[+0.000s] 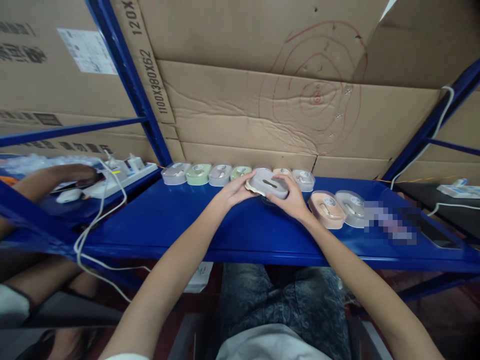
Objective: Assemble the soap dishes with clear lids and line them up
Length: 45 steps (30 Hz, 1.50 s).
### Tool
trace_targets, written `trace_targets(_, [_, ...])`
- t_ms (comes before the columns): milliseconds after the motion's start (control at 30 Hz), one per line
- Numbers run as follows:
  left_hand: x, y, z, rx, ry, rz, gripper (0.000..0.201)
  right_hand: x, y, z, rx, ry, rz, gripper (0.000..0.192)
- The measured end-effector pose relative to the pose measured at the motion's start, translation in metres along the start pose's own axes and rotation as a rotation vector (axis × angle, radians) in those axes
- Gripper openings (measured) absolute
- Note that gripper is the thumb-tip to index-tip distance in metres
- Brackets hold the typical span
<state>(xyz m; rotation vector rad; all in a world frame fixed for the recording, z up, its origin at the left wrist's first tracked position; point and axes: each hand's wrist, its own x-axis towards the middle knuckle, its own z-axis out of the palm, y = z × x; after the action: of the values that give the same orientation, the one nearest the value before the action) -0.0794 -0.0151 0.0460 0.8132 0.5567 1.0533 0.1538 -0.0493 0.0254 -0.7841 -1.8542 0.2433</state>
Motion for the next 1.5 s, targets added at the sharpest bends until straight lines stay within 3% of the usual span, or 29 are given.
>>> trace_targets(200, [-0.005,-0.003,0.006,0.066,-0.005,-0.021,0.029,-0.002,-0.001,0.0,-0.054,-0.046,-0.019,0.055])
trace_targets(500, [-0.01,0.0,0.002,0.157,-0.015,-0.028,0.035,-0.003,0.005,-0.001,-0.091,-0.142,-0.072,0.074])
trace_targets(700, [-0.007,0.002,0.004,0.17,0.099,-0.057,0.026,-0.003,0.003,-0.002,-0.073,-0.176,-0.046,0.082])
trace_targets(900, [-0.004,0.013,-0.005,0.091,0.23,0.081,0.043,-0.001,0.008,-0.008,-0.108,-0.149,0.08,0.064])
trace_targets(1033, [-0.004,0.021,-0.013,0.013,0.333,0.144,0.059,-0.002,0.017,-0.013,-0.221,-0.211,0.175,0.068])
trace_targets(1200, [-0.001,0.025,-0.022,-0.075,0.457,0.161,0.054,-0.006,0.022,-0.014,-0.422,-0.395,0.105,0.066])
trace_targets(1300, [0.005,0.022,-0.028,-0.105,0.475,0.117,0.057,-0.009,0.021,-0.011,-0.5,-0.421,0.088,0.068])
trace_targets(1500, [0.012,0.02,-0.033,-0.092,0.499,0.087,0.062,-0.009,0.017,-0.014,-0.392,-0.445,0.099,0.07])
